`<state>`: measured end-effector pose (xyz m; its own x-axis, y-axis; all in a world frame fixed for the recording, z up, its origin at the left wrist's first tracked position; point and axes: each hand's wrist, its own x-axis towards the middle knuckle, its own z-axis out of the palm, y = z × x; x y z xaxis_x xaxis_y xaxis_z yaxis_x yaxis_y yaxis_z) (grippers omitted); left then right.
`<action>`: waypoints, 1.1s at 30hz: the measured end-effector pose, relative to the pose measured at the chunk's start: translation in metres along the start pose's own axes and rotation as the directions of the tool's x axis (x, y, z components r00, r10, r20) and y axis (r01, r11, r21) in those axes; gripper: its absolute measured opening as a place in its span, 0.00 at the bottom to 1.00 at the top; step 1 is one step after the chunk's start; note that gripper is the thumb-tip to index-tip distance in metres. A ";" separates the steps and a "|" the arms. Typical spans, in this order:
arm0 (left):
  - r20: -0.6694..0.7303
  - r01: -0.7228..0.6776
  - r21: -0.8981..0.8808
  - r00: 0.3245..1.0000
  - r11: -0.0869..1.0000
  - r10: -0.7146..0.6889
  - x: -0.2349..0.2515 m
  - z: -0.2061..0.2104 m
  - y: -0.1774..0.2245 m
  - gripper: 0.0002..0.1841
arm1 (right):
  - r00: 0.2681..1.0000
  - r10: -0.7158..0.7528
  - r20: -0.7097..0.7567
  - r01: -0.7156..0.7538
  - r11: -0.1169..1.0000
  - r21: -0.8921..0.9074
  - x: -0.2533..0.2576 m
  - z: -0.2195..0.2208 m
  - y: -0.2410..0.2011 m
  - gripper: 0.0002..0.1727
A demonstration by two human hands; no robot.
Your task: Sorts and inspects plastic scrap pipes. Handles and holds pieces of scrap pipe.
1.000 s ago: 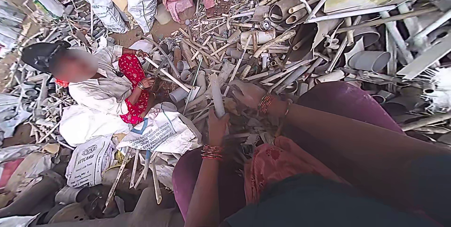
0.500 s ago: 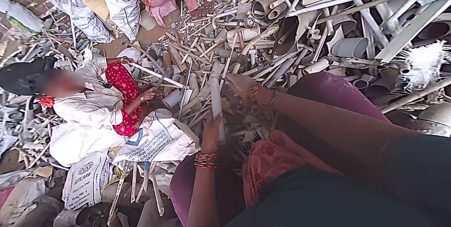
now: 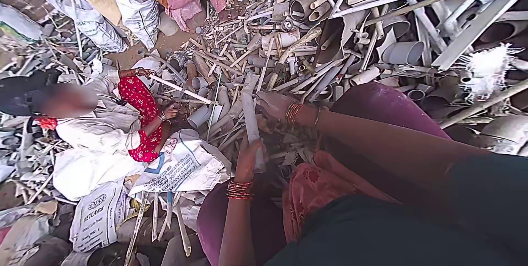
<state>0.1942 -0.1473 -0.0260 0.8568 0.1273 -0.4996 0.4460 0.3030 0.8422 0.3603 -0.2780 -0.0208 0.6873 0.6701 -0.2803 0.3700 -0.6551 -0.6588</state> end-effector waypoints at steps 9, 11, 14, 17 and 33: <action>-0.100 -0.054 0.126 0.993 0.991 0.066 0.007 -0.009 -0.002 0.23 | 0.980 -0.134 0.144 0.144 0.988 -0.057 -0.003 -0.001 0.001 0.23; -0.092 -0.039 0.042 0.995 0.998 0.043 0.008 -0.008 0.000 0.22 | 0.994 -0.020 0.105 0.026 0.998 -0.056 -0.005 -0.006 -0.004 0.25; -0.084 -0.037 0.009 0.996 0.999 0.037 0.008 -0.007 0.002 0.25 | 0.997 0.001 0.078 0.003 0.999 -0.047 -0.006 -0.002 -0.008 0.24; -0.096 -0.059 -0.024 0.994 0.998 0.057 0.007 -0.005 0.002 0.24 | 0.977 -0.134 0.167 0.145 0.988 -0.057 -0.006 0.005 -0.003 0.24; -0.098 -0.086 0.063 0.991 0.994 0.092 0.007 -0.007 0.001 0.29 | 0.965 -0.202 0.165 0.217 0.973 -0.078 -0.006 0.014 0.000 0.20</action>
<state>0.1990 -0.1393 -0.0304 0.8646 0.2470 -0.4375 0.3859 0.2312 0.8931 0.3475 -0.2767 -0.0292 0.4856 0.8367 -0.2532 0.5577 -0.5196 -0.6473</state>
